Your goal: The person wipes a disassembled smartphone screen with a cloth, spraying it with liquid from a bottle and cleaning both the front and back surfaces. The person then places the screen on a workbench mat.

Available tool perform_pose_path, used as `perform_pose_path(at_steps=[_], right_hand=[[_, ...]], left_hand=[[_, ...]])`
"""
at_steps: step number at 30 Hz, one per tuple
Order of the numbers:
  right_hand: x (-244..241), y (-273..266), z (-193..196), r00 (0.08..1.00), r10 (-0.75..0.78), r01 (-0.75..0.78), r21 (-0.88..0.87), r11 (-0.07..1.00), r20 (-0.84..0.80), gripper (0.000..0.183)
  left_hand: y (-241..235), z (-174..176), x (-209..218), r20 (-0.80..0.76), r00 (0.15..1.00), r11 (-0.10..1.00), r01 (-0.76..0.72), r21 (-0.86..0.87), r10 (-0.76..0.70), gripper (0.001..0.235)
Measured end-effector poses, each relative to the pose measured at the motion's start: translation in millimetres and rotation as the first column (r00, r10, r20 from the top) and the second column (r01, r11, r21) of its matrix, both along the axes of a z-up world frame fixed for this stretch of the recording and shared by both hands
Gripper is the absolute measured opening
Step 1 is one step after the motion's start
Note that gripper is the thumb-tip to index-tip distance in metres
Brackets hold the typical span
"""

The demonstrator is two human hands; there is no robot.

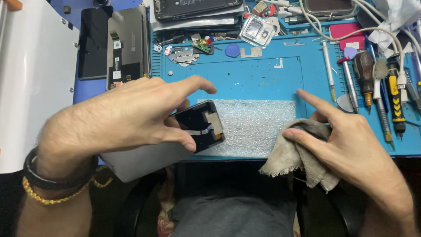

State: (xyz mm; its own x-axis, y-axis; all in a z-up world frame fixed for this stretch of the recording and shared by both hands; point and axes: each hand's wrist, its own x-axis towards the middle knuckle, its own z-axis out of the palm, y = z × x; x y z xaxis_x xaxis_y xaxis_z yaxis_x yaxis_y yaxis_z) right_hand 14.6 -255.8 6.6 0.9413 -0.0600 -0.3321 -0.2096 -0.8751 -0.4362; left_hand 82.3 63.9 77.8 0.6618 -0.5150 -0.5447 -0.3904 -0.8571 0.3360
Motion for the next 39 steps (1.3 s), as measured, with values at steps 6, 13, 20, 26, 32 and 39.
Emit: perform_pose_path(at_steps=[6, 13, 20, 26, 32, 39], right_hand=[[-10.4, 5.7, 5.8, 0.992, -0.050, 0.044, 0.048, 0.998, 0.117, 0.060], [-57.8, -22.7, 24.0, 0.918, -0.165, 0.124, 0.135, 0.983, 0.361, 0.018], [-78.7, -31.0, 39.8, 0.719, 0.291, -0.461, 0.121, 0.879, 0.631, 0.018], [-66.6, 2.6, 46.2, 0.601, 0.395, -0.595, 0.059, 0.802, 0.695, 0.017], [-72.5, -27.9, 44.4, 0.757, 0.370, -0.536, 0.189, 0.823, 0.538, 0.020], [-111.1, -56.9, 27.4, 0.750, 0.081, -0.469, 0.441, 0.765, 0.657, 0.016]], left_hand=[[-35.1, -30.2, 16.7, 0.057, 0.951, 0.811, 0.288, -0.508, -0.302, 0.068], [-59.2, -58.6, 8.1, 0.216, 0.939, 0.907, 0.320, -0.273, -0.266, 0.091], [-56.0, -28.5, -65.7, 0.598, 0.798, 0.702, 0.385, -0.599, 0.072, 0.078], [-84.9, -67.8, -120.2, 0.249, 0.961, 0.285, 0.207, -0.936, 0.121, 0.044], [-62.6, -61.8, -132.4, -0.069, 0.997, 0.456, -0.072, -0.887, 0.025, 0.020], [-94.0, -90.4, -142.5, -0.691, 0.723, 0.536, -0.583, -0.611, -0.001, 0.027]])
